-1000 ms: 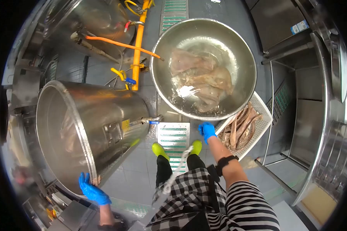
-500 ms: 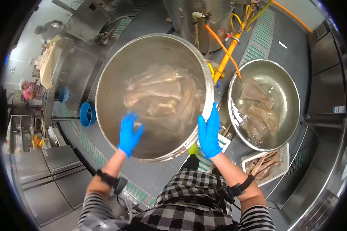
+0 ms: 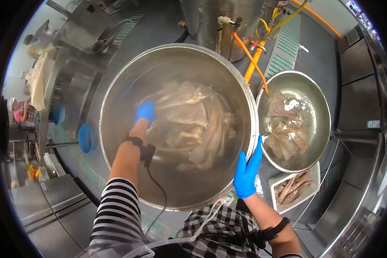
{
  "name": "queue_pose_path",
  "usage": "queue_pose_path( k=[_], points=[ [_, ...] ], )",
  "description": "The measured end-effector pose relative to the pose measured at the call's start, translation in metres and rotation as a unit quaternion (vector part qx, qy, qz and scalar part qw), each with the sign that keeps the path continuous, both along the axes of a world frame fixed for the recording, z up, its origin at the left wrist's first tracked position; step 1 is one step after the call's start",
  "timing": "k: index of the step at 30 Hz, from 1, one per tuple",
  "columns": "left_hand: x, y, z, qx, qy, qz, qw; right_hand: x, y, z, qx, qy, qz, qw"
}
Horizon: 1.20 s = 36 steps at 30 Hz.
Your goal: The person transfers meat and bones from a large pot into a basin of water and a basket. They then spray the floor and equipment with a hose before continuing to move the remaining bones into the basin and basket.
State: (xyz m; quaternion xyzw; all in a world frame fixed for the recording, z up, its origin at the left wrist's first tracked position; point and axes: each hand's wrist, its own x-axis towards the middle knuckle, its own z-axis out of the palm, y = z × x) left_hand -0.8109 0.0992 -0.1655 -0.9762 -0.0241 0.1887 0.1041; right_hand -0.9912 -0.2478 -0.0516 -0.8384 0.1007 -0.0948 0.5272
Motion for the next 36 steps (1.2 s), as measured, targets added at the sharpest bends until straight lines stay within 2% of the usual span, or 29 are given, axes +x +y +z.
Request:
queue_pose_path(
  k=[1,5,8,10,12,14,18,20,21,22,23,24,26,28,31,33,34,35,36],
  points=[
    [0.004,-0.002,0.001,-0.028,0.021,0.033,0.999,-0.001,0.000,0.001,-0.007,0.005,0.003,1.000],
    [0.014,0.003,-0.002,-0.015,0.061,0.004,0.998,-0.001,-0.001,0.000,-0.004,0.009,0.004,1.000],
    [0.014,-0.005,0.020,-0.036,0.108,0.030,0.993,-0.003,-0.002,-0.002,0.004,0.013,0.001,1.000],
    [0.005,-0.014,0.021,-0.005,0.149,-0.114,0.982,-0.002,-0.001,-0.002,0.004,0.014,-0.003,1.000],
    [-0.012,-0.040,0.028,-0.039,0.225,-0.147,0.962,-0.001,-0.001,-0.001,0.003,0.017,-0.008,1.000],
    [-0.027,-0.061,0.032,-0.132,0.245,-0.045,0.959,-0.001,-0.001,0.000,0.012,0.012,-0.001,1.000],
    [-0.036,-0.090,0.055,-0.118,0.268,-0.035,0.956,-0.001,-0.001,0.000,0.019,0.005,-0.002,1.000],
    [-0.031,-0.076,0.053,-0.172,0.293,-0.184,0.922,0.001,-0.001,0.002,0.018,0.001,-0.002,1.000],
    [-0.033,-0.075,0.065,-0.170,0.292,-0.185,0.923,0.001,-0.002,0.002,0.019,-0.001,0.001,1.000],
    [-0.037,-0.075,0.089,-0.351,0.355,0.065,0.864,0.000,-0.003,-0.001,0.007,-0.002,-0.001,1.000],
    [-0.041,-0.076,0.112,-0.497,0.381,0.307,0.717,0.000,-0.003,-0.001,0.010,-0.005,-0.003,1.000],
    [-0.052,-0.074,0.130,-0.495,0.377,0.306,0.721,0.000,-0.002,-0.001,-0.003,-0.009,0.000,1.000],
    [-0.089,-0.072,0.162,-0.603,0.358,0.411,0.583,0.000,-0.003,-0.003,-0.032,-0.016,0.006,0.999],
    [-0.132,-0.077,0.188,-0.667,0.339,0.323,0.579,0.000,-0.006,0.002,-0.034,-0.024,0.014,0.999],
    [-0.180,-0.109,0.219,-0.654,0.276,0.356,0.607,-0.011,-0.009,0.030,-0.089,-0.023,0.029,0.995],
    [-0.210,-0.130,0.228,-0.660,0.209,0.363,0.623,-0.028,-0.008,0.055,-0.054,-0.002,0.175,0.983],
    [-0.226,-0.140,0.231,-0.661,0.208,0.362,0.624,-0.041,-0.004,0.056,0.042,0.032,0.205,0.977],
    [-0.240,-0.151,0.233,-0.622,0.168,0.296,0.705,-0.053,0.000,0.058,0.137,0.066,0.232,0.961],
    [-0.251,-0.165,0.236,-0.575,0.127,0.225,0.776,-0.061,0.001,0.076,0.363,0.214,0.222,0.879]
  ],
)
